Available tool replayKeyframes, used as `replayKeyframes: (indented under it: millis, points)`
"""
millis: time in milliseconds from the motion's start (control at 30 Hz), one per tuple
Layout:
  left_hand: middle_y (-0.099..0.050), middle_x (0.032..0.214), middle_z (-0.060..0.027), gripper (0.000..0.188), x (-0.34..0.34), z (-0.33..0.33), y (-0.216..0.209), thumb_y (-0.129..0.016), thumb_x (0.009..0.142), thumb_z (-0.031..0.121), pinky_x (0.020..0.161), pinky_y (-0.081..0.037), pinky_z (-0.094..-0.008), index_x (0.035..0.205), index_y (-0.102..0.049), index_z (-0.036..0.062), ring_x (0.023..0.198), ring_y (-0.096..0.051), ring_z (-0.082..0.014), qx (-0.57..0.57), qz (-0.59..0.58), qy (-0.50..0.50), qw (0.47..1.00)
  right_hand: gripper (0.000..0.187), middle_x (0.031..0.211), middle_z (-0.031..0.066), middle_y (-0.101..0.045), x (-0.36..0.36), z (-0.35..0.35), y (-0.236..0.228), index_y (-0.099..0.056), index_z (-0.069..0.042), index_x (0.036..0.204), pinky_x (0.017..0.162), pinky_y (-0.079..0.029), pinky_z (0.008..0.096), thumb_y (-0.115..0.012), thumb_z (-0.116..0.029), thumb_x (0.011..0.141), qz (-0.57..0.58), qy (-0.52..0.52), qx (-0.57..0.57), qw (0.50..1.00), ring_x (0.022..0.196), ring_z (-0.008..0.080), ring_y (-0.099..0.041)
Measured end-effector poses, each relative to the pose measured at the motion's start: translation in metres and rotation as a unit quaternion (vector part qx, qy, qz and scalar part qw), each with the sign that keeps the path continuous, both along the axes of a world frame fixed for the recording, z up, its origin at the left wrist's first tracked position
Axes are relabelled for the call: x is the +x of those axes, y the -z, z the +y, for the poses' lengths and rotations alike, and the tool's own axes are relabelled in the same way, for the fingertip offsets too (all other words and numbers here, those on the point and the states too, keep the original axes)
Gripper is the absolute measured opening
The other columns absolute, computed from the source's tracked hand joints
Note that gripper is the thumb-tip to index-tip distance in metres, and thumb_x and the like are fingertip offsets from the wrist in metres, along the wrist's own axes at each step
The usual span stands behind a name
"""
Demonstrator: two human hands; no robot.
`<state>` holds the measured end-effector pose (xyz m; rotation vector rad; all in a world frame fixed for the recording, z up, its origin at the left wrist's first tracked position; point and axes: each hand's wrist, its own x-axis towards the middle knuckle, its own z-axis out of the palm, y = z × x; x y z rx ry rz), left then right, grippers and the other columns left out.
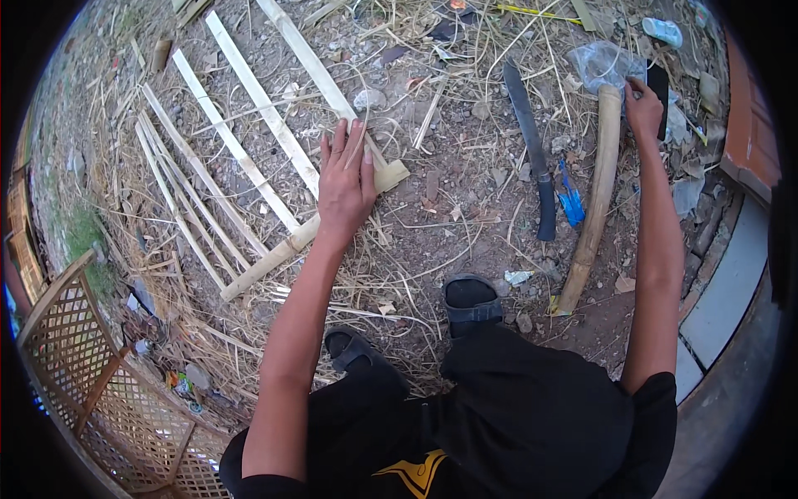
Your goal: The person assembles a bamboo lattice by hand, positioning thin bamboo strips onto a horizontal frame and using a length of wood to tap and press the strips into place.
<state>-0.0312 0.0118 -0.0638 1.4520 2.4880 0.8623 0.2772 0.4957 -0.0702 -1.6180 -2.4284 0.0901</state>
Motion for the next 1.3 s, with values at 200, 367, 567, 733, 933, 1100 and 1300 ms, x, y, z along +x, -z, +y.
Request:
replayKeyframes:
  millis: [200,367,567,733,933,1100,1300]
  points:
    - [-0.052,0.147,-0.0172,0.042,-0.003,-0.002,0.002,-0.043,0.103,0.012,0.122,-0.020,-0.0511,0.143,-0.050,-0.0012,0.145,-0.036,-0.0355,0.005,-0.033,0.007,0.999,0.037,0.101,0.0085,-0.076,0.004,0.020,0.014,-0.078,-0.021,0.110,0.089,-0.053,0.0364,-0.072,-0.049,0.087,0.011,0.027,-0.019,0.999,0.098,0.0280,-0.072]
    - [-0.052,0.147,-0.0174,0.041,-0.002,-0.001,0.004,-0.043,0.103,0.012,0.122,-0.020,-0.0512,0.141,-0.052,-0.0017,0.145,-0.036,-0.0361,0.005,-0.035,0.007,0.999,0.041,0.101,0.0033,-0.078,0.018,0.047,0.024,-0.080,-0.024,0.106,0.089,-0.052,0.0314,-0.079,-0.055,0.079,0.015,0.106,-0.055,0.993,0.097,0.0196,-0.072]
    - [-0.052,0.146,-0.0197,0.043,-0.005,-0.003,0.002,-0.042,0.103,0.014,0.123,-0.018,-0.0521,0.143,-0.050,-0.0013,0.145,-0.036,-0.0361,0.017,-0.043,0.027,0.999,0.044,0.096,0.0019,-0.077,0.016,0.024,-0.012,-0.080,-0.024,0.107,0.086,-0.052,0.0363,-0.079,-0.057,0.078,0.052,0.195,0.065,0.977,0.095,0.0191,-0.071]
    - [-0.049,0.148,-0.0211,0.055,-0.007,-0.009,0.000,-0.045,0.096,0.018,0.124,-0.014,-0.0518,0.148,-0.044,0.0012,0.146,-0.035,-0.0371,0.042,-0.073,0.027,0.996,0.023,0.097,0.0043,-0.075,-0.046,-0.089,-0.061,-0.075,-0.005,0.110,0.075,-0.053,0.0250,-0.073,-0.021,0.094,0.329,-0.001,0.015,0.944,0.083,0.0085,-0.067]
    - [-0.045,0.151,-0.0241,0.077,-0.010,-0.007,-0.002,-0.051,0.078,0.019,0.124,-0.009,-0.0526,0.152,-0.038,0.0012,0.150,-0.027,-0.0382,0.049,-0.108,0.065,0.991,0.017,0.097,0.0113,-0.076,-0.153,-0.305,-0.062,-0.074,-0.002,0.105,0.070,-0.057,0.0320,-0.072,-0.004,0.089,0.361,-0.318,-0.317,0.817,0.083,0.0181,-0.074]
    - [-0.040,0.154,-0.0247,0.074,-0.015,-0.013,0.001,-0.056,0.072,0.023,0.123,-0.010,-0.0545,0.141,-0.049,-0.0005,0.151,-0.025,-0.0392,0.040,-0.070,0.089,0.993,0.015,0.089,0.0142,-0.072,-0.185,-0.358,-0.021,-0.072,-0.002,0.102,0.071,-0.056,0.0378,-0.071,-0.003,0.086,0.364,-0.370,-0.318,0.793,0.081,0.0305,-0.071]
    - [-0.042,0.154,-0.0230,0.046,-0.011,-0.008,0.003,-0.072,0.070,0.031,0.122,-0.014,-0.0588,0.107,-0.061,0.0058,0.149,-0.027,-0.0425,0.045,-0.026,0.100,0.994,0.023,0.089,0.0130,-0.071,-0.182,-0.353,-0.010,-0.071,-0.003,0.101,0.072,-0.056,0.0394,-0.069,0.005,0.079,0.362,-0.415,-0.270,0.790,0.083,0.0305,-0.069]
